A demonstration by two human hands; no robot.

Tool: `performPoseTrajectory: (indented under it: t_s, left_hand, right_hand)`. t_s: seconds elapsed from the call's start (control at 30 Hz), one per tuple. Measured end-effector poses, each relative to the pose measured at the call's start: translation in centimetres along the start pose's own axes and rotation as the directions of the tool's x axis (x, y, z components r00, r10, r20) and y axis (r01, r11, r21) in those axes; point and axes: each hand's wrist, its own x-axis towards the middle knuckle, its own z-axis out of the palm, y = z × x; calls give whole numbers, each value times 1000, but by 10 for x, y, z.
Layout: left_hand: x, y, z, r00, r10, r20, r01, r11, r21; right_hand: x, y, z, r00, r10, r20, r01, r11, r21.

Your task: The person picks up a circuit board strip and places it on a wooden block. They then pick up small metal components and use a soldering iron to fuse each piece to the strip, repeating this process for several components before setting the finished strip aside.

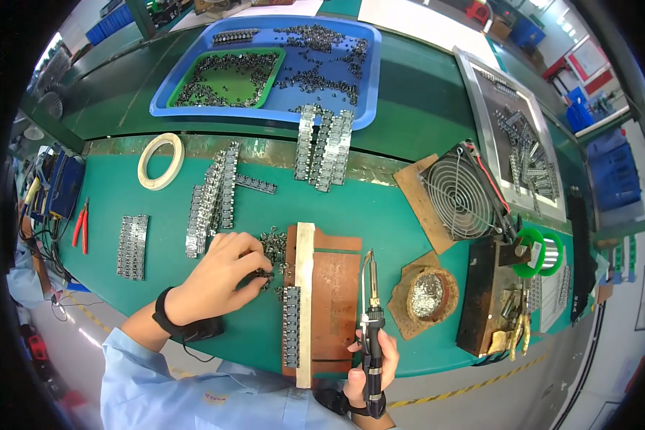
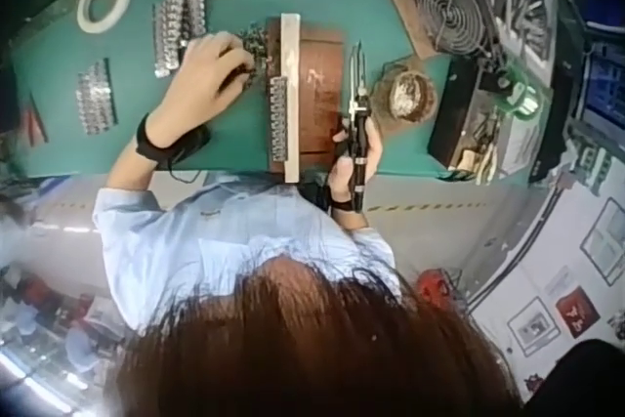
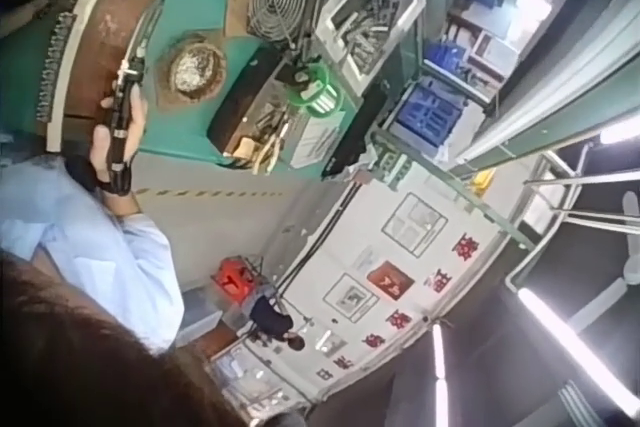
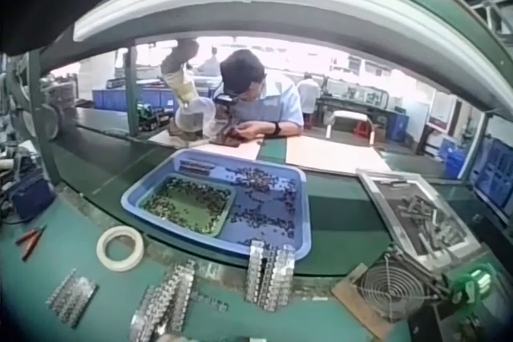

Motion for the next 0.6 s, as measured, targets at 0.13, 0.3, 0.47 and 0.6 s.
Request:
performPoseTrajectory:
  t_s: [0.13,0.3,0.47,0.6]
  left_hand:
    - [5,6,3,987,-92,-135,73,988,-136]
    - [11,13,18,989,-55,-134,34,987,-158]
    - [7,10,17,993,-33,-115,22,994,-103]
    - [1,5,7,986,-63,-157,43,991,-124]
  right_hand:
    - [1,0,-2,999,24,-20,-25,1000,-11]
    - [0,1,1,999,29,-25,-30,999,-22]
    - [0,0,2,999,25,-23,-25,999,-30]
    - [0,2,1,999,17,-38,-18,1000,-21]
